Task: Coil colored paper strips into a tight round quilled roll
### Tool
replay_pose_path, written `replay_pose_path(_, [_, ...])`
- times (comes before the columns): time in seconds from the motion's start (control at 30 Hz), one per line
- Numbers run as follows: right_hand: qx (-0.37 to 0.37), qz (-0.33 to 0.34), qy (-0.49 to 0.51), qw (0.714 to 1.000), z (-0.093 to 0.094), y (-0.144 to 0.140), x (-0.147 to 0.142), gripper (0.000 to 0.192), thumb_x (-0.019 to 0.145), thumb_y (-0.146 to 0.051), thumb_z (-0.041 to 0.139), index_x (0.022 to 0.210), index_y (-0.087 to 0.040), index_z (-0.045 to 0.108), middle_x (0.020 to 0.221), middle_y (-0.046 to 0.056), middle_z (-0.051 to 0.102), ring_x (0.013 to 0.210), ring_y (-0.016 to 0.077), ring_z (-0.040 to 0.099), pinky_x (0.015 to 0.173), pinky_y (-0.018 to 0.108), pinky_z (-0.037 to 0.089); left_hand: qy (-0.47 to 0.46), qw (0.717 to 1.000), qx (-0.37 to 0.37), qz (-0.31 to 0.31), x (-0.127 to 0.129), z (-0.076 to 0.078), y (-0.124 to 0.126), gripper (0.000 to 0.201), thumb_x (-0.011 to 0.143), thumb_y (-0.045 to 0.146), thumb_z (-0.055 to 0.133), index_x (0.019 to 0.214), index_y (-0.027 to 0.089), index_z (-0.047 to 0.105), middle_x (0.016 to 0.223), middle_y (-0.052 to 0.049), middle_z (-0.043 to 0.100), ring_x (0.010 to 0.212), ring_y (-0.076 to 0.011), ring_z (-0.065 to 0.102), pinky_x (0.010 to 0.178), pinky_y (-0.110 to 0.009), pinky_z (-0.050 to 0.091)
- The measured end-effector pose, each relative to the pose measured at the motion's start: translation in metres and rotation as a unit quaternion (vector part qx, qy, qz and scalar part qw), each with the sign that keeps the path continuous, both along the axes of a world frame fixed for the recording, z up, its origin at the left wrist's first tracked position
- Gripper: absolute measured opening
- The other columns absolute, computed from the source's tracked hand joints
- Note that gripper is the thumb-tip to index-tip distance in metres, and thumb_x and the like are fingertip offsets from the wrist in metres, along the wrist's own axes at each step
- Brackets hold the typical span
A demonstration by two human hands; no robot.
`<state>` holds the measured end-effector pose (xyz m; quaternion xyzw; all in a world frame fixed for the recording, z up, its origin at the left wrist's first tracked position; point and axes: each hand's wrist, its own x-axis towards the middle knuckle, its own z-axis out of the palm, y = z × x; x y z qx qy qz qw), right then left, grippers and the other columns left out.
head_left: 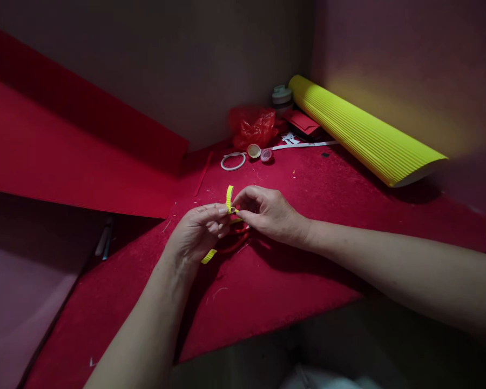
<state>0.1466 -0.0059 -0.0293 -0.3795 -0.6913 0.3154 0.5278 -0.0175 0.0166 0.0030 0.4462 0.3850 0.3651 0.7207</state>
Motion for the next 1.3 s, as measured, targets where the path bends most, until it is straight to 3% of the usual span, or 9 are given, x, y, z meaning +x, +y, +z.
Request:
replay_pose_path(0.37, [0.02,-0.016,-0.037,0.999,0.001,-0.001,0.001,0.006,0.076,-0.009,0.058,0.074,-0.014,0.058,0.07,-0.001,0.056,0.063,0.0087,0.05,0.06,0.021,0.041,-0.002,1.0,-0.015,-0.006,0.001,-0.003,-0.001,0.006,0.064,0.009,0.066,0.059,0.007,0.064,0.049,0.003,0.044,0.042,-0.0029,0.037,0.041,-0.015,0.035])
replay_pose_path(0.7, [0.081,-0.04,-0.094,0.991,0.0,0.001,0.001,0.01,0.077,-0.008,0.055,0.071,-0.016,0.055,0.07,0.0,0.055,0.064,0.0097,0.049,0.061,0.023,0.039,-0.009,0.999,-0.028,-0.013,0.004,-0.004,-0.003,0.008,0.063,0.01,0.066,0.056,0.009,0.062,0.047,0.005,0.037,0.041,-0.0029,0.033,0.04,-0.016,0.033])
replay_pose_path(0.87, [0.086,-0.045,-0.114,0.989,0.0,0.001,0.002,0.011,0.077,-0.007,0.053,0.072,-0.016,0.056,0.071,0.001,0.057,0.065,0.0106,0.05,0.063,0.023,0.04,0.003,1.0,-0.028,0.0,0.005,-0.002,-0.004,0.007,0.062,0.01,0.067,0.057,0.008,0.062,0.048,0.003,0.042,0.042,-0.0031,0.035,0.039,-0.016,0.032])
replay_pose_path(1.1, [0.052,-0.1,-0.058,0.992,0.008,-0.007,0.003,0.011,0.077,-0.008,0.053,0.072,-0.015,0.06,0.072,0.003,0.063,0.067,0.0121,0.056,0.066,0.025,0.044,-0.002,0.999,0.001,0.041,0.008,-0.002,-0.005,0.01,0.062,0.01,0.07,0.057,0.009,0.062,0.044,0.005,0.041,0.041,-0.0039,0.037,0.039,-0.017,0.032])
replay_pose_path(1.3, [0.008,-0.091,-0.058,0.994,0.008,-0.007,0.001,0.011,0.079,-0.012,0.056,0.073,-0.015,0.065,0.073,0.004,0.066,0.067,0.0125,0.059,0.066,0.025,0.046,0.01,0.997,0.03,0.074,0.012,-0.003,-0.008,0.011,0.059,0.011,0.074,0.063,0.008,0.065,0.056,0.0,0.056,0.047,-0.0052,0.047,0.042,-0.017,0.035])
